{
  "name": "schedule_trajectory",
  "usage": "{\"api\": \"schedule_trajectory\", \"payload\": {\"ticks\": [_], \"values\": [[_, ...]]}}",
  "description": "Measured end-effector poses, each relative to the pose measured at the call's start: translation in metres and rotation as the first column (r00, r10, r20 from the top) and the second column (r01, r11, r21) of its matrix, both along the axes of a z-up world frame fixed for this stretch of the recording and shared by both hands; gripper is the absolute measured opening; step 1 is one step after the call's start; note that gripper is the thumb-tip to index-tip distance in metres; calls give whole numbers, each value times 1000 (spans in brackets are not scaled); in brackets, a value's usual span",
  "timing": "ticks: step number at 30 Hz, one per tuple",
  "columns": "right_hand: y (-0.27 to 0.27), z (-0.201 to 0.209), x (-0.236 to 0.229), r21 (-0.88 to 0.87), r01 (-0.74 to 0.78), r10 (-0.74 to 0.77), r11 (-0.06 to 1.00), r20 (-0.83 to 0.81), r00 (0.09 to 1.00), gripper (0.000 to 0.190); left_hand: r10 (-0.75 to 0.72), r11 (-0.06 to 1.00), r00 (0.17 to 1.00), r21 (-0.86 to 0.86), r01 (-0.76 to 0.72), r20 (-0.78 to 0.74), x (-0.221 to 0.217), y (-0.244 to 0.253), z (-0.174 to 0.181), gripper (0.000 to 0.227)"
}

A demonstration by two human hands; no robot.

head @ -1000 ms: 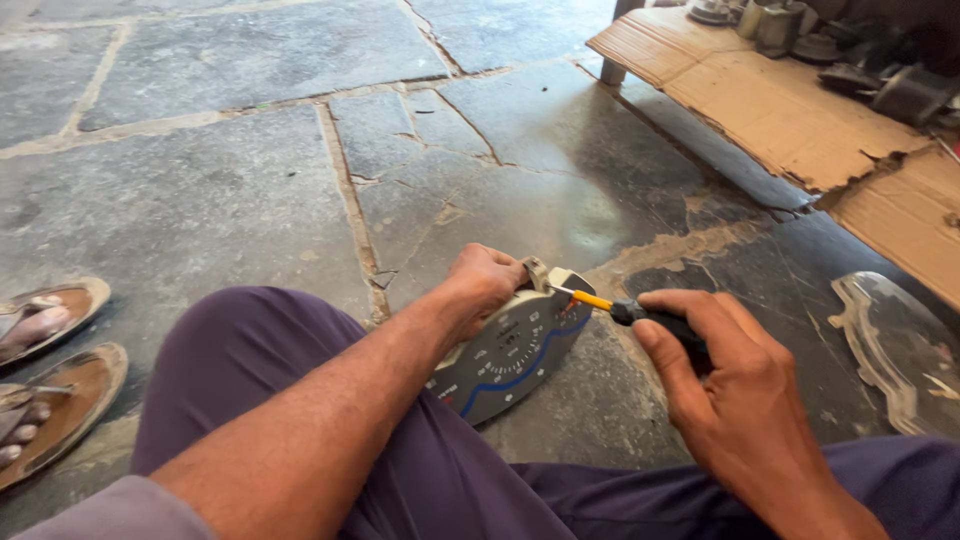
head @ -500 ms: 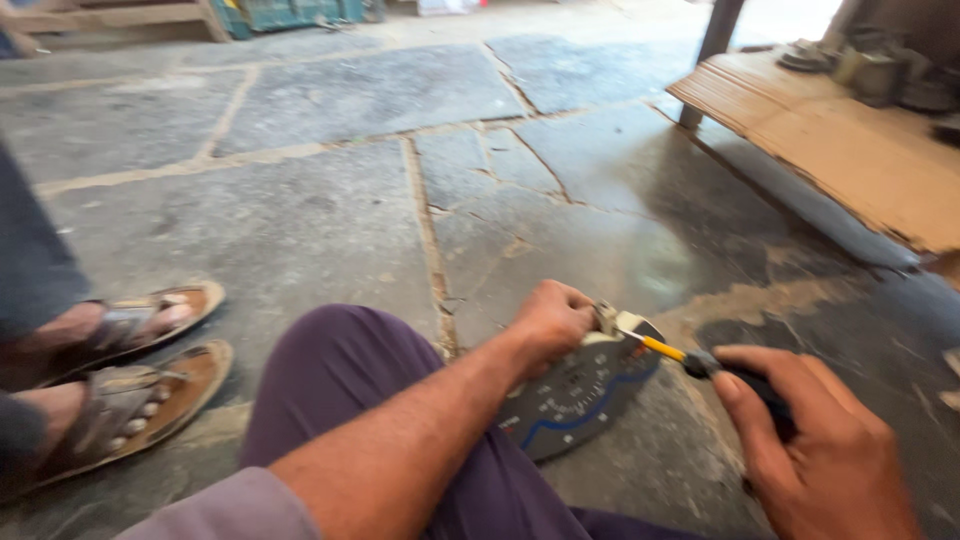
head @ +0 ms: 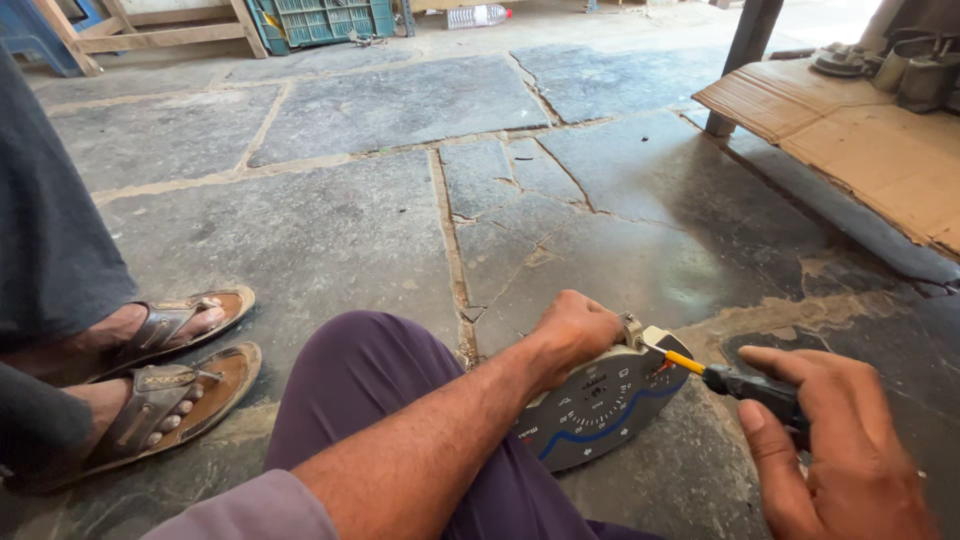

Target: The person sits on the floor and uses a screwdriver to remove screws from a small electronic device, likely a scale. They manipulate small components and continue to unscrew parts of the device throughout the clip.

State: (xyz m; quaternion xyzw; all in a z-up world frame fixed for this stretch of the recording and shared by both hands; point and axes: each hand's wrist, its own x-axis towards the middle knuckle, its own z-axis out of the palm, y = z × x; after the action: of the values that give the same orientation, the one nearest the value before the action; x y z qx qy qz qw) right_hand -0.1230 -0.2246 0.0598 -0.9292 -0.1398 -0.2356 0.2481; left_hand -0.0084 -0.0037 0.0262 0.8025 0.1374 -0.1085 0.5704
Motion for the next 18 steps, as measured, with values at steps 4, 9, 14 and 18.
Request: {"api": "schedule_trajectory", "payload": {"ticks": [4,9,14,18], "values": [[10,-2,-4,-73,12,-8,997,55,998,37,-10,973,999,-232,17,32,3,1,0,27],[13,2,-6,-170,121,-108,978,83,991,34,-87,994,993,-56,91,75,0,-2,0,42],[12,2,-3,-203,129,-131,971,5,991,35,-98,995,992,28,96,79,-6,0,7,43],[17,-4,-2,-210,144,-135,967,56,989,33,-81,994,995,80,76,64,-12,3,15,44]]}}
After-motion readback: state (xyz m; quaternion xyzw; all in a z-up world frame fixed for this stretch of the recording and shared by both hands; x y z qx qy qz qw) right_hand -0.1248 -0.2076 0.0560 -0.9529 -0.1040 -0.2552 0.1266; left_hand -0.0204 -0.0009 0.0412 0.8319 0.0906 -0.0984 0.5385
